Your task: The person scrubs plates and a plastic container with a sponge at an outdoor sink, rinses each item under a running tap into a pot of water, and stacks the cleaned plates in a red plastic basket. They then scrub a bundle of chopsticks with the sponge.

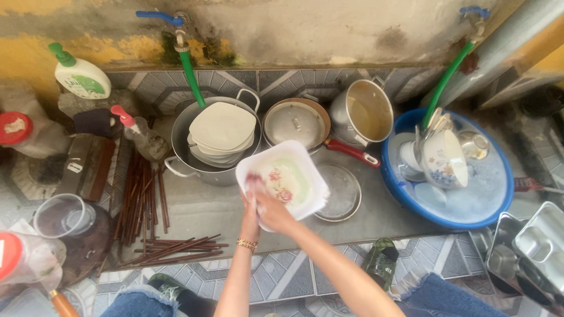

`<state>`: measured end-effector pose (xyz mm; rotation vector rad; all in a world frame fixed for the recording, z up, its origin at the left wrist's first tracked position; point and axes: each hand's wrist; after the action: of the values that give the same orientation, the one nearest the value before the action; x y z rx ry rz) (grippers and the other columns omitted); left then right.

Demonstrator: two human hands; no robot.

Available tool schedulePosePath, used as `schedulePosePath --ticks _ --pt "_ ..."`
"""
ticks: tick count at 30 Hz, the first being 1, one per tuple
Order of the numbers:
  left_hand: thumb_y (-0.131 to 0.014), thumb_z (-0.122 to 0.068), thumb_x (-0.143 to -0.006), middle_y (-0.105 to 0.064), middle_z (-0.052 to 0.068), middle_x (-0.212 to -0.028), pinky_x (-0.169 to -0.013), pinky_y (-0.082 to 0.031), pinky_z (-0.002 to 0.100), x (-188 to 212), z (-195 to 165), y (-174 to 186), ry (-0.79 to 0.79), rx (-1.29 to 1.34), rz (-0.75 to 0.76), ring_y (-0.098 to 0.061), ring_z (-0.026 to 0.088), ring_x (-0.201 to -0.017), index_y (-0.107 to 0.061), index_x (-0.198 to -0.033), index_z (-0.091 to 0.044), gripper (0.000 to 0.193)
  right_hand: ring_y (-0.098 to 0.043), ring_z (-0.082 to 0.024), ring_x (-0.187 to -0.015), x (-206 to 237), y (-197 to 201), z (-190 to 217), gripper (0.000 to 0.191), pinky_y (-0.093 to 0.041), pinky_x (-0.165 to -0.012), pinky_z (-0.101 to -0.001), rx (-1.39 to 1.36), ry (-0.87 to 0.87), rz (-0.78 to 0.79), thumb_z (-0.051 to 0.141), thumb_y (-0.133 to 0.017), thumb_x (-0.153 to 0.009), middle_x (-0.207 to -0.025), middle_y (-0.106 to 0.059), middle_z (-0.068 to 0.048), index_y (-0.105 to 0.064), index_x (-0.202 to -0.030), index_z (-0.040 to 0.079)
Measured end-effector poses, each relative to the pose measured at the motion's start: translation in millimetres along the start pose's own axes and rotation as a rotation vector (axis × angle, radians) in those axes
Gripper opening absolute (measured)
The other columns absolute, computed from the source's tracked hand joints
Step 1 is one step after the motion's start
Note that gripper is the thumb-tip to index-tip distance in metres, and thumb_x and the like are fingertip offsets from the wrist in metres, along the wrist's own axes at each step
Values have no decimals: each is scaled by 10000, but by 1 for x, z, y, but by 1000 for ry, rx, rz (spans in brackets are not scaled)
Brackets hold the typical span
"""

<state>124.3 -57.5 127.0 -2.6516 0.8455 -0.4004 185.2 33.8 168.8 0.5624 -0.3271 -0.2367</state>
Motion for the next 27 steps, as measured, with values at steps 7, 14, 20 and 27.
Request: schedulePosePath --ticks 7,14,20,27 --pt "-421 -384 -1045 -304 133 -1655 -1178 -299 350 23 -40 -27 43 2 25 -340 242 -1471 -85 -1649 -166 726 -270 -259 -1525 -3 90 8 574 -109 -1220 -582 744 214 -512 238 -503 -965 -1654 -349 -56 -414 -1527 159" --pt "-389 -290 -1081 -175 152 -1715 -1220 -240 368 14 -60 -24 -272 -318 -50 -255 270 -1545 -28 -1659 -148 696 -473 -397 -1324 39 28 -11 533 -382 -1118 -493 526 -46 -506 268 -583 -985 -1428 -531 -251 -526 -1449 13" --pt "-386 -408 -1078 -252 158 -1685 -1193 -303 358 10 -46 -4 -220 -232 -66 -335 259 -1499 -61 -1661 -129 723 -628 -285 -1032 47 -28 22 239 -497 -920 -407 -342 169 -442 252 -604 -974 -1103 -647 -119 -648 -1115 64" --pt "-394 -524 -1038 -434 165 -1568 -1157 -356 342 6 -45 44 14 -170 -76 -430 246 -1411 -209 -1616 -55 767 -602 -272 -880 45 58 -8 112 -505 -808 -414 186 287 -213 122 -718 -786 -829 -668 -61 -792 -862 156"
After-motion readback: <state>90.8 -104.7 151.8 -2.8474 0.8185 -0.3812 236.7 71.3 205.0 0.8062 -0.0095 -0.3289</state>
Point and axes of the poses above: each hand's wrist, its own x-axis away from the middle knuckle, its own y-axis out of the back of the hand, z = x × y
